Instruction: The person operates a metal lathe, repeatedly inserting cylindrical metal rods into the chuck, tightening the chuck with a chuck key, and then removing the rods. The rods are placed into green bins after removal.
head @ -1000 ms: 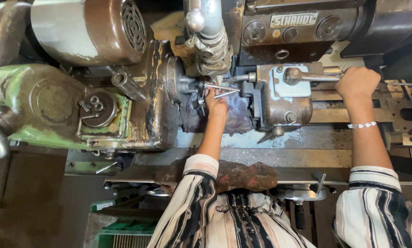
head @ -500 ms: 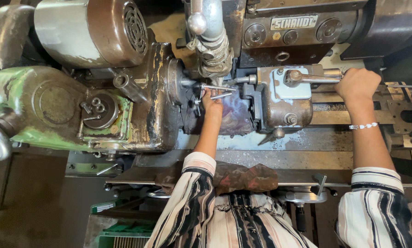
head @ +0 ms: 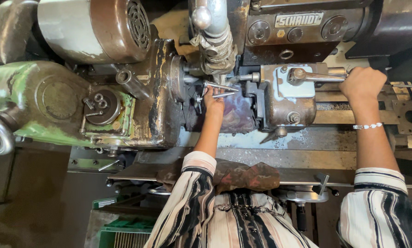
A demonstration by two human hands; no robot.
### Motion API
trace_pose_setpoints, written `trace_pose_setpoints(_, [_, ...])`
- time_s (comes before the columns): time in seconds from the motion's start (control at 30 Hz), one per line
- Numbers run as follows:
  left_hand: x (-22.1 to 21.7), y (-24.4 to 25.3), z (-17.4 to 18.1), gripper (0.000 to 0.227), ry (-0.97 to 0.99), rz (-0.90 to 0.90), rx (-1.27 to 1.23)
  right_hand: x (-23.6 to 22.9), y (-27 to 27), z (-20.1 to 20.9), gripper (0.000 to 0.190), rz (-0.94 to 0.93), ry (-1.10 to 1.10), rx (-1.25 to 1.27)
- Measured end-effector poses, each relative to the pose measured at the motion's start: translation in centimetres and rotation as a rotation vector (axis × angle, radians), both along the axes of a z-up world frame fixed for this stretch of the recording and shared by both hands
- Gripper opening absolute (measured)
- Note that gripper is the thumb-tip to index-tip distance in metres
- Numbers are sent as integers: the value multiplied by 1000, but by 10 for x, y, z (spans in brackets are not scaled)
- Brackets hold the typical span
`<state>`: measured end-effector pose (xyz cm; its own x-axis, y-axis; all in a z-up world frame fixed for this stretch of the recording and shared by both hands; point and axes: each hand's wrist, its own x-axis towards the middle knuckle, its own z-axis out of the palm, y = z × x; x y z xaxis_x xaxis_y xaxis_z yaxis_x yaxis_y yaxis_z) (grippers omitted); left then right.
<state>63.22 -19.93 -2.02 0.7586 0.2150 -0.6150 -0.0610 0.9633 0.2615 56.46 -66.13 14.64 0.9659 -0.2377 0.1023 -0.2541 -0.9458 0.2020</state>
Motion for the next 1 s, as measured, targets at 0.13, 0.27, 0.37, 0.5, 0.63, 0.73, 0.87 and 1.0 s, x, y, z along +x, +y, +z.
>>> trace_pose_setpoints(0.13, [2, -1, 0, 19, 17, -8, -2, -1, 5, 5, 25, -12, 41, 31])
trace_pose_setpoints(0.27, [11, 1, -3, 22, -37, 3, 0, -4, 2, 3, 22, -3, -2, 18])
trace_pose_setpoints(0.37, [18, 11, -4, 22, 1, 24, 53, -2, 0, -1, 22, 1, -17, 3])
trace_pose_setpoints(0.5, [22, 21, -8, 19, 4, 36, 9, -2, 0, -2, 23, -15, 17, 11])
trace_pose_setpoints(0.63, [25, 19, -13, 18, 52, 42, -53, -2, -2, -1, 23, -7, 5, -3])
trace_pose_setpoints(0.73, [25, 16, -15, 16, 58, 33, -93, 1, -2, 2, 29, 7, 30, 12])
trace_pose_setpoints(0.87, [31, 13, -12, 16, 118, 19, -82, -9, 4, 4, 25, 18, -32, -29])
trace_pose_setpoints(1.0, [35, 14, -7, 15, 99, -14, -113, -42, 23, 7, 33, -90, 45, 48])
